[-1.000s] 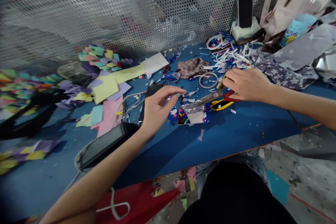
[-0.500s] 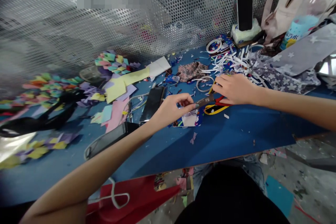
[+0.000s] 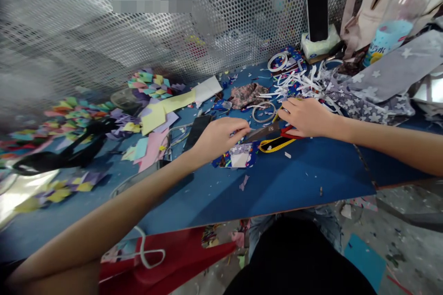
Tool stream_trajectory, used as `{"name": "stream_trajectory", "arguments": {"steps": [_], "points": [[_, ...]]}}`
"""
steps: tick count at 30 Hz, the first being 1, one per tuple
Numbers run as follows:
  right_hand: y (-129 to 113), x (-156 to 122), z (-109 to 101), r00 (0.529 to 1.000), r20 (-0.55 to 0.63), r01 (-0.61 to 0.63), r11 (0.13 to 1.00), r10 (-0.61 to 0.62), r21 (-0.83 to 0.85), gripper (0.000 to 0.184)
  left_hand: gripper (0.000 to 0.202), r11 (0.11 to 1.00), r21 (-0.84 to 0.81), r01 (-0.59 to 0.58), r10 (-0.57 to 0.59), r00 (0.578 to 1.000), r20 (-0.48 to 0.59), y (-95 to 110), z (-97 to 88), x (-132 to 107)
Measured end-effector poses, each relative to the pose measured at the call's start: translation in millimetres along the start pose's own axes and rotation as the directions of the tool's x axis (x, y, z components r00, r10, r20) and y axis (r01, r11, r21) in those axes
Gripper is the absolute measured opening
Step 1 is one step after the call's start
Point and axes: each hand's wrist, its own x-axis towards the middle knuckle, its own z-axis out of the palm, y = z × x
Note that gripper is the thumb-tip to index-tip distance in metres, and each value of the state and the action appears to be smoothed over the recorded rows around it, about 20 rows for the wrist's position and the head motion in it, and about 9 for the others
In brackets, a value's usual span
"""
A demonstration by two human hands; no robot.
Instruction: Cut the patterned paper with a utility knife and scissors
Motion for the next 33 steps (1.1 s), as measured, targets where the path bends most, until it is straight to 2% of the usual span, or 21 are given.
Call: {"name": "stream_trajectory", "arguments": {"steps": [5, 7, 9, 10, 12, 14, 15, 17, 21, 23, 25, 27, 29, 31, 33], "points": [[11.9, -4.4, 19.1, 0.99, 0.011, -0.142, 0.981, 0.142, 0.135, 0.038, 0.027, 0.989, -0.127, 0.075, -0.09, 0.989, -0.119, -16.2, -9.1, 6.5], [15.7, -5.3, 25.8, 0.974, -0.015, -0.215, 0.946, 0.225, 0.242, 0.035, 0.023, 0.973, -0.206, 0.105, -0.139, 0.977, -0.159, -25.9, -11.1, 7.9], [17.5, -5.7, 29.6, 0.945, -0.052, -0.277, 0.875, 0.322, 0.396, 0.033, 0.021, 0.951, -0.282, 0.129, -0.185, 0.966, -0.18, -35.3, -11.8, 9.2], [17.6, -5.5, 30.1, 0.923, -0.067, -0.298, 0.814, 0.379, 0.499, 0.033, 0.021, 0.938, -0.317, 0.138, -0.203, 0.962, -0.183, -39.3, -11.8, 10.1], [16.5, -4.4, 27.6, 0.86, -0.086, -0.273, 0.596, 0.503, 0.755, 0.038, 0.022, 0.915, -0.376, 0.144, -0.225, 0.958, -0.181, -44.4, -11.0, 13.2], [14.5, -2.4, 20.8, 0.786, -0.088, -0.159, 0.338, 0.612, 0.927, 0.045, 0.025, 0.896, -0.423, 0.136, -0.224, 0.96, -0.165, -45.0, -9.3, 18.8], [13.6, -1.2, 16.0, 0.751, -0.091, -0.094, 0.243, 0.654, 0.965, 0.048, 0.025, 0.888, -0.442, 0.129, -0.216, 0.964, -0.153, -43.4, -7.9, 22.9], [12.5, 1.1, 5.0, 0.687, -0.114, 0.011, 0.147, 0.718, 0.989, 0.052, 0.024, 0.874, -0.473, 0.111, -0.19, 0.974, -0.121, -37.2, -3.6, 34.1], [14.9, 2.3, -14.3, 0.59, -0.19, 0.179, 0.102, 0.785, 0.978, 0.059, 0.012, 0.852, -0.521, 0.051, -0.103, 0.992, -0.07, -15.0, 10.2, 66.4], [16.6, 1.2, -19.6, 0.564, -0.192, 0.175, 0.111, 0.803, 0.978, 0.062, 0.004, 0.847, -0.531, 0.011, -0.048, 0.997, -0.056, -2.2, 17.8, 86.2], [16.9, -0.2, -22.2, 0.548, -0.171, 0.13, 0.119, 0.818, 0.984, 0.064, 0.004, 0.871, -0.487, -0.07, 0.061, 0.998, -0.034, 8.8, 24.0, 108.0], [15.4, -0.9, -23.3, 0.557, -0.16, 0.106, 0.122, 0.815, 0.987, 0.065, 0.009, 0.919, -0.363, -0.15, 0.148, 0.988, -0.033, 15.9, 27.6, 130.7], [13.2, -0.9, -24.1, 0.576, -0.164, 0.118, 0.118, 0.801, 0.986, 0.063, 0.018, 0.958, -0.146, -0.248, 0.238, 0.968, -0.081, 18.5, 27.5, 151.6], [11.3, -0.5, -25.0, 0.593, -0.167, 0.121, 0.117, 0.788, 0.986, 0.061, 0.018, 0.951, 0.023, -0.31, 0.31, 0.941, -0.135, 17.4, 23.8, 166.6], [10.6, -0.2, -25.3, 0.608, -0.166, 0.079, 0.149, 0.776, 0.986, 0.061, 0.018, 0.931, 0.1, -0.351, 0.362, 0.922, -0.137, 14.3, 17.7, 172.6]]}}
